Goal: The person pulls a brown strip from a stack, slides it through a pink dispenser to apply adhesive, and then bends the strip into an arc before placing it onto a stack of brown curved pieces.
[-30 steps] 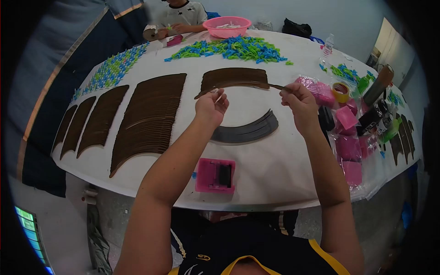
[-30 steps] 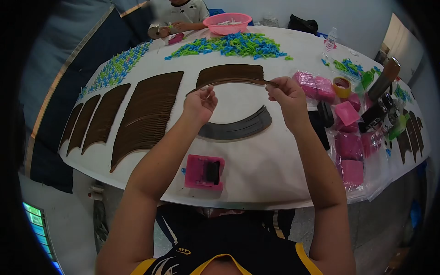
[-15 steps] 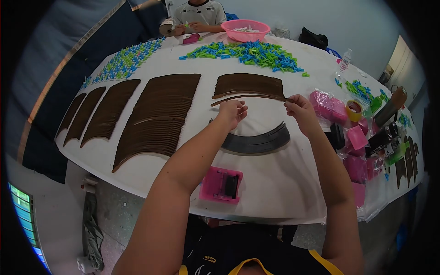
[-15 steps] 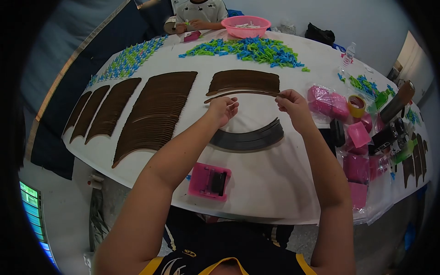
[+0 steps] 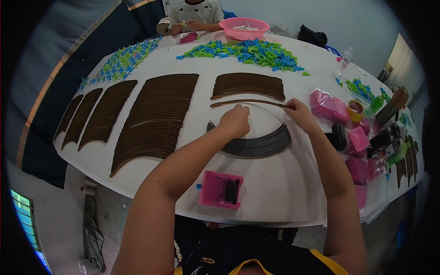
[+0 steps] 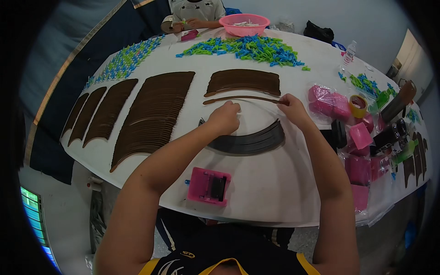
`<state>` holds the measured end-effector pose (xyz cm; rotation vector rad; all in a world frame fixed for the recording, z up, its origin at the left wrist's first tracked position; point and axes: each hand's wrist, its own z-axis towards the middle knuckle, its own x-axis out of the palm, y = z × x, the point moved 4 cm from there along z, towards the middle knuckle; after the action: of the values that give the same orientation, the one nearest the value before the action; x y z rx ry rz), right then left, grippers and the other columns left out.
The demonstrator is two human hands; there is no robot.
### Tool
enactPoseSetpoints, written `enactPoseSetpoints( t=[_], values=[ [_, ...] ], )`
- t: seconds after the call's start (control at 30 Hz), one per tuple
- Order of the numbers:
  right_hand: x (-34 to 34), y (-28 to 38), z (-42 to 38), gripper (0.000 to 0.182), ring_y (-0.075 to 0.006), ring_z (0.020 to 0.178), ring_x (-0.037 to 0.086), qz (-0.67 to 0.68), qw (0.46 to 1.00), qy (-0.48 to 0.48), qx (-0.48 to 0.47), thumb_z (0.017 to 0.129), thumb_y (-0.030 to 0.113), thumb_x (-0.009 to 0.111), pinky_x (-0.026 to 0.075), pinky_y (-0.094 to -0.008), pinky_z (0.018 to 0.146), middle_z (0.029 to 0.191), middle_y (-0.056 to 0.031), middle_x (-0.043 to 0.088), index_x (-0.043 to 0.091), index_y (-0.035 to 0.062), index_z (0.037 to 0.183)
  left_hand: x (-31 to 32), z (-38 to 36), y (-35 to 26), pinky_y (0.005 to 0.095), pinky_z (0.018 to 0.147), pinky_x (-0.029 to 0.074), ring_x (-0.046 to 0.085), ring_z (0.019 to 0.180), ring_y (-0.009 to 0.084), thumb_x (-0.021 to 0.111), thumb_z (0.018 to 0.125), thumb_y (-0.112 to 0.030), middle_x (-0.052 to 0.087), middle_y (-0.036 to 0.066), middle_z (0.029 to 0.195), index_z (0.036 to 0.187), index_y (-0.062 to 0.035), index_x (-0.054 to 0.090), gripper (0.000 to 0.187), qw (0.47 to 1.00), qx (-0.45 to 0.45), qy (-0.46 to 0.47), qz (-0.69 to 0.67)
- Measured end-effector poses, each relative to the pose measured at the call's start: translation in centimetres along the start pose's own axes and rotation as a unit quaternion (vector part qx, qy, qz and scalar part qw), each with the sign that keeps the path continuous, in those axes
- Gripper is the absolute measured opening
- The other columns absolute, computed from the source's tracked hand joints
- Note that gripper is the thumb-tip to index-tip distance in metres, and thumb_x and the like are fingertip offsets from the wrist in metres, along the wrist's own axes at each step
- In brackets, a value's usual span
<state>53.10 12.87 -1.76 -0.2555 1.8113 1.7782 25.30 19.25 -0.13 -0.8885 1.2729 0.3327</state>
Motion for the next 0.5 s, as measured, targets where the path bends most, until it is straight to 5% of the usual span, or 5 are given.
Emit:
enactPoseSetpoints(
  t=[0.03,0.1,0.2,0.33,0.5],
  values=[
    [0.1,-0.6,0.3,0.017,-0.0183,0.095,0.066,-0.001,1.000,-0.003,0.003,0.095,0.018,0.075,0.054,-0.0340,0.086,0.101,-0.0045,0.070,0.070,0.0052,0.107,-0.1,-0.3,-0.4,0.0502,0.091,0.057,0.068,0.107,0.0397,0.059,0.086,-0.006,0.060,0.023,0.125,0.124,0.0023,0.059,0.039,1.000,0.003,0.003,-0.001],
    [0.3,-1.0,1.1,0.017,-0.0304,0.104,0.068,-0.210,0.975,-0.034,-0.063,0.090,0.018,0.076,0.055,-0.0389,0.093,0.110,-0.0127,0.069,0.075,0.0064,0.103,0.0,-0.4,-0.7,0.0544,0.097,0.055,0.065,0.113,0.0458,0.059,0.088,-0.008,0.055,0.025,0.134,0.123,0.0027,0.059,0.037,0.998,-0.037,0.025,0.043],
    [0.7,-1.9,1.7,0.018,-0.0372,0.111,0.066,-0.217,0.975,-0.051,-0.019,0.086,0.021,0.078,0.054,-0.0440,0.097,0.118,-0.0159,0.067,0.078,0.0111,0.101,0.3,0.0,-0.5,0.0547,0.099,0.054,0.064,0.113,0.0458,0.055,0.090,-0.011,0.052,0.025,0.137,0.127,0.0031,0.056,0.040,0.998,-0.050,0.020,0.033],
    [1.2,-1.1,1.5,0.024,-0.0338,0.108,0.067,-0.249,0.967,-0.062,0.009,0.087,0.023,0.078,0.054,-0.0431,0.098,0.117,-0.0167,0.066,0.076,0.0053,0.103,0.6,0.9,0.3,0.0559,0.100,0.053,0.064,0.114,0.0454,0.051,0.093,-0.016,0.053,0.025,0.136,0.131,0.0027,0.053,0.042,0.999,-0.035,0.016,0.029],
    [1.5,-1.5,1.9,0.022,-0.0335,0.118,0.063,-0.258,0.963,-0.062,0.042,0.086,0.028,0.077,0.050,-0.0521,0.100,0.124,-0.0098,0.065,0.079,0.0165,0.105,0.8,1.7,0.3,0.0552,0.102,0.051,0.062,0.116,0.0461,0.053,0.092,-0.021,0.053,0.025,0.137,0.133,0.0029,0.048,0.047,0.999,-0.030,0.011,0.041]
  ],
)
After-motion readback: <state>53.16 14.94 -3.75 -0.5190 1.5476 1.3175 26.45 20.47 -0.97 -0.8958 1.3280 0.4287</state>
